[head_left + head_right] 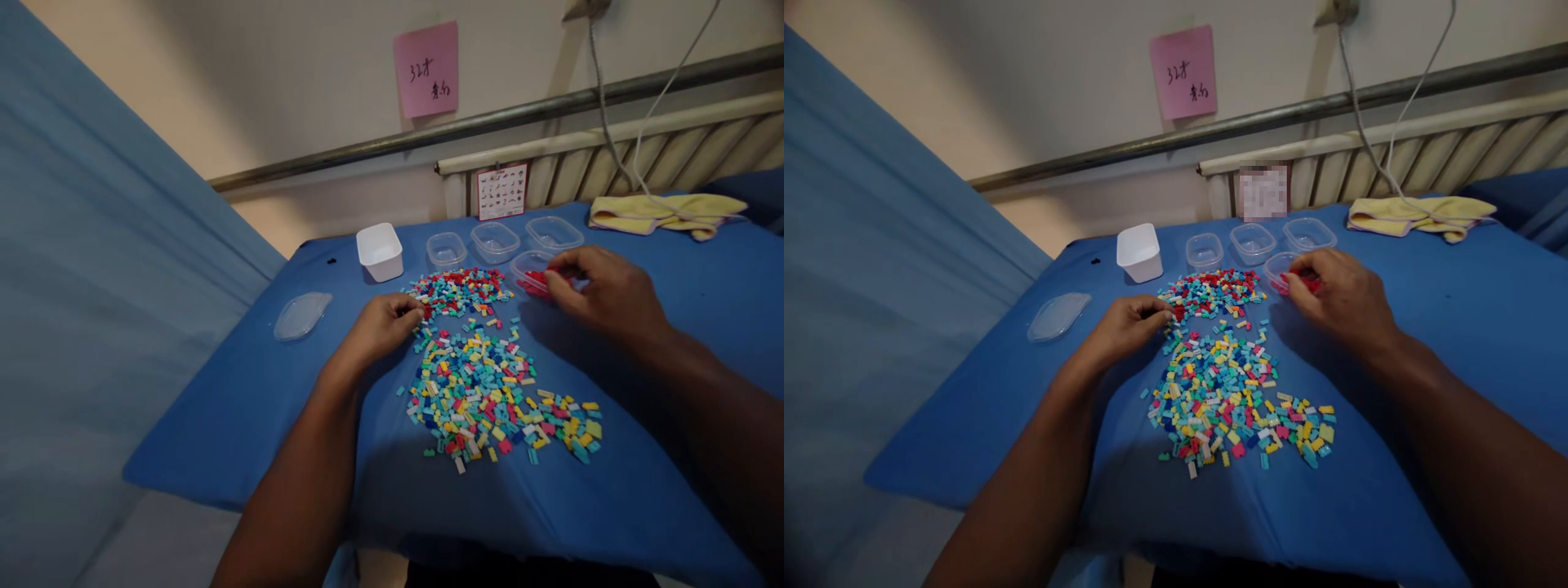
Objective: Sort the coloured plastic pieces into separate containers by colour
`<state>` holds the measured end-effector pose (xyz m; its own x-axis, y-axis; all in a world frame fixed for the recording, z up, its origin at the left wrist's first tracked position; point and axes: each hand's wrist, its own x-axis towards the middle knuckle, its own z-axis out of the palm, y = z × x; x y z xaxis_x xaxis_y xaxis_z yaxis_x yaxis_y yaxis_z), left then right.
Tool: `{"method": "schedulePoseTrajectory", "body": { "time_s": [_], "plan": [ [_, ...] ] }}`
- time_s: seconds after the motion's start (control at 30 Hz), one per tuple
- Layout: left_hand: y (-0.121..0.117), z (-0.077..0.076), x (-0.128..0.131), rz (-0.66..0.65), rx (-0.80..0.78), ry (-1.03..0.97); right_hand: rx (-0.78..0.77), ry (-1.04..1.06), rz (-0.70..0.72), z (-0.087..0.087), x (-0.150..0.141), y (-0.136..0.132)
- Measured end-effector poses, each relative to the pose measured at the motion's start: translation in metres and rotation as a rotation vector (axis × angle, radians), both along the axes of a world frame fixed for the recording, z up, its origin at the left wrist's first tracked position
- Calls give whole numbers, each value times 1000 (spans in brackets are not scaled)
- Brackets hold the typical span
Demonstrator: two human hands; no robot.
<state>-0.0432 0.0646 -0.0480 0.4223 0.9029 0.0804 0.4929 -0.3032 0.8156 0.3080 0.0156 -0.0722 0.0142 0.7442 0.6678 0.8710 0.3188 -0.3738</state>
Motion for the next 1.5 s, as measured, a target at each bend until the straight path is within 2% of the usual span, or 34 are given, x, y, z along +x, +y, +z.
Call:
{"method": "schedulePoseTrajectory", "body": {
  "time_s": [0.07,0.13,0.2,0.27,0.33,0.4,0.5,0.57,0.63,0.73,0.87,1.03,1.13,1.23,1.33,1.4,1.5],
  "plan": [
    [-4,3,-4,-121,-12,117,-33,-30,-62,-8,16,5],
    [-8,3,-4,-200,55,205,-65,-58,-77,-16,26,9],
    [-9,1,-2,-177,212,287,-92,-75,-62,-23,32,13],
    [-7,-1,-2,-87,343,324,-79,-67,-33,-27,33,14],
    [-3,-3,-2,-40,384,313,-20,-52,3,-27,29,13],
    [-1,-7,0,-80,396,300,34,-40,60,-24,18,10],
    [-1,-17,5,-143,440,333,-3,-42,260,-23,-9,4],
    [-2,-25,9,-155,424,400,-105,-88,421,-26,-28,3],
    [-3,-32,13,-171,350,488,-200,-132,504,-33,-43,5],
    [-4,-37,20,-198,263,565,-319,-178,505,-44,-56,16],
    [-5,-37,31,-283,270,577,-436,-233,484,-51,-64,26],
    [-11,-30,29,-404,269,582,-418,-272,581,-43,-59,10],
    [-16,-22,20,-439,275,612,-416,-314,585,-33,-55,3],
    [-14,-17,15,-350,315,631,-406,-343,550,-26,-61,14],
    [-9,-19,15,-253,301,657,-446,-381,526,-25,-76,34],
    [-7,-23,16,-262,264,685,-486,-406,531,-28,-84,42],
    [-7,-25,15,-333,255,673,-509,-431,588,-33,-85,38]
  ]
}}
